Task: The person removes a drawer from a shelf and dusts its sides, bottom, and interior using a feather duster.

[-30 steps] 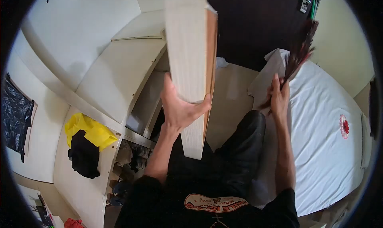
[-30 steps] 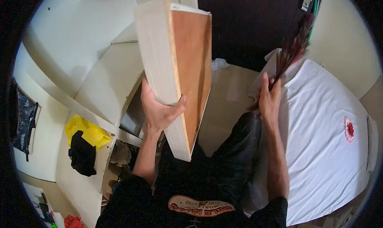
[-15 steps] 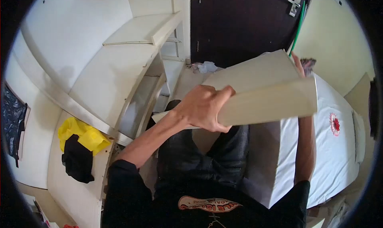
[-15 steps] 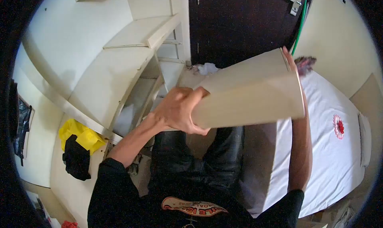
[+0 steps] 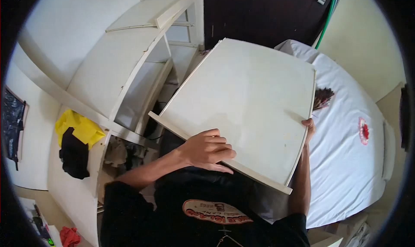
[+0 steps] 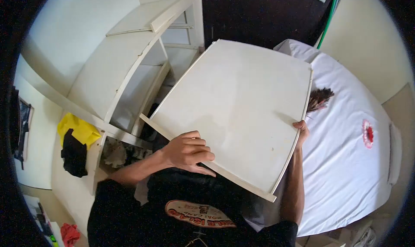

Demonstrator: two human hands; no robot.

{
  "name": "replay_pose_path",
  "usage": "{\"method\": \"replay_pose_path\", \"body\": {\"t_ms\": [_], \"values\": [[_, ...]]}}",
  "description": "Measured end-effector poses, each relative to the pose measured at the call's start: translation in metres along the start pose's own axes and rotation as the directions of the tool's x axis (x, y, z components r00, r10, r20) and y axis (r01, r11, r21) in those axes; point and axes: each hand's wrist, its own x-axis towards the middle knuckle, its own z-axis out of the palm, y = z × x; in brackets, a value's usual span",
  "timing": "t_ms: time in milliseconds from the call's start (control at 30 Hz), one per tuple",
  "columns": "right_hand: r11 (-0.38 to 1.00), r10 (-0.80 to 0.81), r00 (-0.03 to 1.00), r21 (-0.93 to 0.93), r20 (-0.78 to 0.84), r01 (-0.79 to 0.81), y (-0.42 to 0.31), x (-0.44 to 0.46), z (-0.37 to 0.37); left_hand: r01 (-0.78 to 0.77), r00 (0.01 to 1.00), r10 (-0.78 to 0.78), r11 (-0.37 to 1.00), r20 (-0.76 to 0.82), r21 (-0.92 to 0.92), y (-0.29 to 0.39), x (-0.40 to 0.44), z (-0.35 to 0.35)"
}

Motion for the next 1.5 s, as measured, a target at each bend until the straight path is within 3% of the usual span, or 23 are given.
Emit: {"method": "replay_pose_path", "body": {"t_ms": [67,100,133,167,200,233,300,333,400,433,467,500,633,733,767,867,900,1033,1133,1233,1333,1433,1500], "values": [[0.988,0.092,0.996,0.122,0.020,-0.093,0.015,-0.009,-0.002,0.143,0.976,-0.158,0.984,-0.147,-0.107,0.005,-0.016,0.003],[0.972,0.085,0.994,0.216,0.072,-0.098,-0.015,-0.025,0.022,0.256,0.909,-0.268,0.963,-0.319,-0.081,0.003,-0.036,0.008],[0.989,0.060,0.996,0.130,0.070,-0.069,-0.008,-0.026,0.017,0.479,0.739,-0.398,0.878,-0.544,0.008,0.008,-0.050,0.010],[0.998,0.032,0.997,0.042,0.071,-0.035,0.000,-0.024,0.009,0.562,0.508,-0.448,0.820,-0.735,-0.111,0.003,-0.064,0.019],[0.999,0.001,0.997,-0.044,0.073,0.002,0.005,-0.024,0.007,0.781,0.182,-0.644,0.554,-0.743,-0.289,0.004,-0.085,0.024],[0.993,-0.034,0.996,-0.108,0.088,0.044,0.009,-0.026,0.009,0.805,-0.185,-0.651,0.329,-0.736,-0.493,-0.004,-0.096,0.031],[0.963,-0.088,0.985,-0.241,0.146,0.121,0.014,-0.031,0.016,0.354,-0.342,-0.880,0.206,-0.331,-0.913,-0.010,-0.117,0.027],[0.988,0.068,0.987,-0.145,0.145,-0.046,0.016,-0.032,0.023,0.071,-0.315,-0.944,0.080,-0.098,-0.994,-0.015,-0.123,0.024],[0.921,0.377,0.909,0.033,0.179,-0.389,0.018,-0.042,0.035,0.025,-0.310,-0.949,0.048,-0.054,-0.999,-0.031,-0.127,0.018],[0.937,0.343,0.930,0.016,0.128,-0.348,0.022,-0.048,0.049,0.006,-0.287,-0.958,-0.010,0.008,-1.000,-0.038,-0.130,0.009],[0.863,0.483,0.866,0.100,0.126,-0.496,0.018,-0.051,0.057,-0.012,-0.260,-0.963,-0.070,0.071,-0.997,-0.044,-0.132,0.003],[0.846,0.514,0.838,0.052,0.185,-0.530,0.020,-0.052,0.057,-0.046,-0.359,-0.930,-0.069,0.081,-0.997,-0.051,-0.137,0.008],[0.820,0.571,0.800,-0.086,0.183,-0.565,0.009,-0.053,0.072,-0.153,-0.294,-0.956,0.072,-0.025,-0.986,-0.054,-0.151,0.029],[0.813,0.487,0.849,-0.462,0.205,-0.355,0.010,-0.044,0.074,-0.202,-0.280,-0.957,0.137,-0.077,-0.970,-0.050,-0.150,0.033],[0.825,0.291,0.902,-0.560,0.318,-0.069,0.006,-0.046,0.072,-0.207,-0.287,-0.954,0.151,-0.087,-0.967,-0.049,-0.149,0.031],[0.609,0.477,0.879,-0.714,-0.019,-0.345,-0.032,-0.045,0.087,-0.183,-0.358,-0.924,0.207,-0.131,-0.961,-0.052,-0.159,0.037],[0.524,0.355,0.935,-0.831,0.014,-0.186,-0.032,-0.045,0.076,-0.166,-0.382,-0.912,0.227,-0.149,-0.960,-0.056,-0.163,0.039],[0.506,0.242,0.947,-0.860,0.212,0.064,-0.048,-0.045,0.075,-0.147,-0.410,-0.901,0.215,-0.138,-0.965,-0.065,-0.162,0.030],[0.563,0.042,0.863,-0.725,0.504,0.396,-0.056,-0.056,0.078,-0.103,-0.388,-0.905,0.233,-0.177,-0.967,-0.073,-0.177,0.028],[0.396,0.026,0.757,-0.702,0.653,0.591,-0.073,-0.077,0.087,0.065,-0.366,-0.882,0.293,-0.295,-0.954,-0.091,-0.205,0.025],[0.452,0.363,0.761,-0.816,0.538,0.361,-0.081,-0.089,0.085,0.031,-0.402,-0.884,0.247,-0.239,-0.968,-0.106,-0.198,0.007],[0.428,0.360,0.779,-0.833,0.513,0.351,-0.071,-0.106,0.077,-0.008,-0.439,-0.883,0.192,-0.169,-0.981,-0.109,-0.169,-0.010],[0.481,0.283,0.717,-0.741,0.637,0.469,-0.071,-0.116,0.070,0.007,-0.383,-0.910,0.172,-0.161,-0.985,-0.117,-0.174,-0.013]]}}
